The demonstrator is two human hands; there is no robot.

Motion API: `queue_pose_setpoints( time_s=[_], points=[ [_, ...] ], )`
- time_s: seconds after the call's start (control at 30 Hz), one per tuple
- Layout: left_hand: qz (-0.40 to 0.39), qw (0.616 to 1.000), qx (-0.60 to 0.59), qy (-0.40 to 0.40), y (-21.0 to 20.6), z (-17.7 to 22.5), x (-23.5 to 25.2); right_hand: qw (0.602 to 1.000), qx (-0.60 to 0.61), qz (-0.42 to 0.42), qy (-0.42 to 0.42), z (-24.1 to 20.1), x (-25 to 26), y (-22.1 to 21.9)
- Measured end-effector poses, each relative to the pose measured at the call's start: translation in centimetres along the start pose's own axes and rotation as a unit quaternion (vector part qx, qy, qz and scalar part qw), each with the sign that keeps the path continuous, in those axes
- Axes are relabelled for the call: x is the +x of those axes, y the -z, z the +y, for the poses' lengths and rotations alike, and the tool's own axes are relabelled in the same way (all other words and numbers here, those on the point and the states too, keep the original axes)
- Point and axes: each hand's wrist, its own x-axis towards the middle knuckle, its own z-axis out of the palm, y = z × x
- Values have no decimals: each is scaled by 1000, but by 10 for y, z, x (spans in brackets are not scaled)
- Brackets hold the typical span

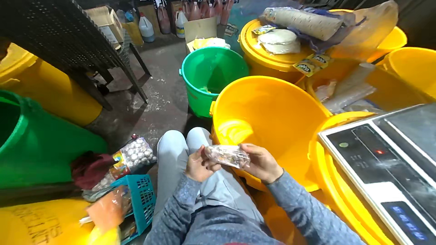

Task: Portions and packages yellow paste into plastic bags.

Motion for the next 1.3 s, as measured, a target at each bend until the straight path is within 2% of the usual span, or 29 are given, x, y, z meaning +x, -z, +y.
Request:
queue_pose_setpoints(
  time_s=[0.07, 0.13, 0.2, 0.27, 0.33, 0.4, 0.5, 0.57, 0.63, 0.73, 0.8, 0.87, 0.93, 1.0, 1.1, 1.2, 1.3],
  points=[
    [-71, 996, 26, 38, 3, 2, -1, 998, 43, -12, 34, -1, -1, 0],
    [-179, 972, 145, 57, 12, 11, 5, 995, 77, -18, 58, 2, -4, -4],
    [-213, 946, 244, 21, 10, 26, 11, 997, -7, -16, 81, 1, -6, -6],
    [-177, 926, 330, -44, 4, 39, 11, 981, -140, -13, 133, -6, -5, -4],
    [-128, 909, 386, -87, -3, 46, 6, 947, -256, -39, 189, -11, -5, -1],
    [-47, 881, 450, -136, -19, 42, 2, 915, -332, -35, 228, -3, -3, -3],
    [106, 824, 470, -297, -37, 10, 8, 886, -347, 100, 291, 24, 3, -20],
    [169, 777, 453, -404, -41, -12, 16, 859, -336, 167, 348, 33, 8, -26],
    [200, 730, 456, -468, -41, -24, 20, 812, -354, 208, 414, 36, 12, -22],
    [207, 652, 494, -537, -28, -29, 22, 712, -447, 243, 484, 34, 14, -6],
    [193, 600, 536, -561, -17, -29, 21, 647, -505, 256, 510, 31, 13, 2],
    [186, 558, 588, -555, -14, -26, 18, 618, -529, 254, 523, 30, 11, 2],
    [202, 524, 631, -535, -16, -23, 14, 612, -529, 255, 529, 31, 9, 1],
    [203, 507, 656, -521, -17, -23, 11, 624, -510, 255, 535, 32, 10, 1],
    [189, 511, 676, -496, -23, -25, 9, 645, -476, 258, 540, 34, 10, -1],
    [206, 527, 679, -469, -28, -26, 10, 640, -477, 270, 538, 34, 10, -4],
    [199, 511, 682, -484, -26, -31, 7, 642, -470, 276, 539, 30, 10, -4]
  ],
)
